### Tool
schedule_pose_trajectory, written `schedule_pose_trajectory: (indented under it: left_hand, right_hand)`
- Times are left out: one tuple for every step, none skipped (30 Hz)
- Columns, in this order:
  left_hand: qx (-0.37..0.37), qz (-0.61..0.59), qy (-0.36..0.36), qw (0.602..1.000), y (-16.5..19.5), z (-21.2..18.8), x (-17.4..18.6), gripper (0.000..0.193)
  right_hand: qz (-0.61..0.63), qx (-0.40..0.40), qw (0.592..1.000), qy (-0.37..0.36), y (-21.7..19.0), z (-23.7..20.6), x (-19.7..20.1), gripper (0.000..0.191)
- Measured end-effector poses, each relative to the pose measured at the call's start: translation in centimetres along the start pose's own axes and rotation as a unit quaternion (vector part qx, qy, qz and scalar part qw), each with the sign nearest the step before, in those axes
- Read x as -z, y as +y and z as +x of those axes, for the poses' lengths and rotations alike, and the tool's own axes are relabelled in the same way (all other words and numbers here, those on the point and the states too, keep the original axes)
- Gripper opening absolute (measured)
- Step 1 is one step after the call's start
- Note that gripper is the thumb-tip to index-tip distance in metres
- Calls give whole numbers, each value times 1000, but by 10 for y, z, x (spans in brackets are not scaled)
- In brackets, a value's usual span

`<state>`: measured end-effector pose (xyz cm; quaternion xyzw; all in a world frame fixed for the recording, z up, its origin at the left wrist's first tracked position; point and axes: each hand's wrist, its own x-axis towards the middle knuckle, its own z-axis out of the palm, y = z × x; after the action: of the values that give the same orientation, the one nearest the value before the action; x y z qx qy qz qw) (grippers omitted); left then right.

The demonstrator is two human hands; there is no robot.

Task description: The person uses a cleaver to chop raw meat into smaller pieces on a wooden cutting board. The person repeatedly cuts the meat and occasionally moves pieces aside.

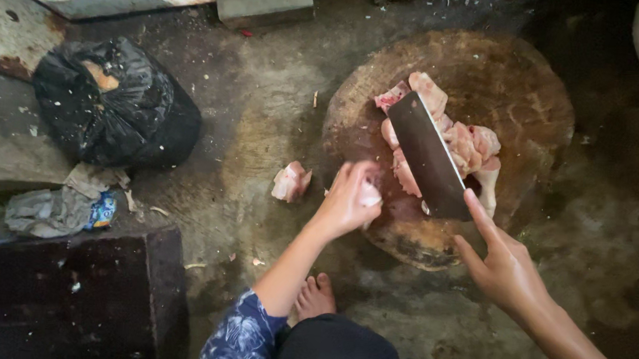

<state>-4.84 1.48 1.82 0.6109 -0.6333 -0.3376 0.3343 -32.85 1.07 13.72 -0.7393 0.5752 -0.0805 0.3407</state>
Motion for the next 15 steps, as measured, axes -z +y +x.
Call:
schedule_pose_trajectory:
  left_hand:
    - [-33,-23,1,999,-1,7,4,77]
    - [-64,-44,2,997,-1,13,8,81]
    - [-80,22,34,996,-1,16,12,83]
    - [-100,89,68,989,0,20,15,85]
    - [-124,156,104,974,1,21,16,88]
    - [-114,159,120,973,3,21,17,87]
    - [-99,160,132,973,4,18,17,86]
    - [-83,161,144,973,5,12,16,85]
    - [-91,156,136,974,4,7,15,76]
    - [-100,151,128,975,3,2,14,66]
    - [-105,146,118,977,0,-2,13,57]
    - [-99,146,115,978,-2,-6,11,56]
    - [-95,145,112,978,-5,-8,10,56]
    - [-95,145,110,979,-8,-8,8,56]
    - [-91,147,111,979,-10,-7,7,58]
  right_hand:
    - [1,-16,1000,-5,-1,-1,2,84]
    - [4,-33,999,-12,-2,-1,2,84]
    - [-4,-15,1000,-9,-3,-2,2,84]
    - [-12,6,1000,-2,-3,-2,2,84]
    - [-22,29,999,10,-3,-3,1,83]
    - [-42,24,999,8,-3,-3,0,83]
    - [-62,17,998,3,-3,-5,-1,82]
    - [-81,9,997,-5,-3,-6,-2,82]
    - [-82,23,996,-7,-3,-8,-3,82]
    - [-83,37,996,-9,-3,-10,-5,81]
    - [-83,50,995,-14,-4,-12,-8,81]
    - [-91,45,994,-31,-5,-14,-11,80]
    - [-101,39,993,-46,-6,-15,-15,79]
    - [-111,34,992,-57,-8,-16,-19,78]
    - [-119,32,990,-69,-9,-16,-23,78]
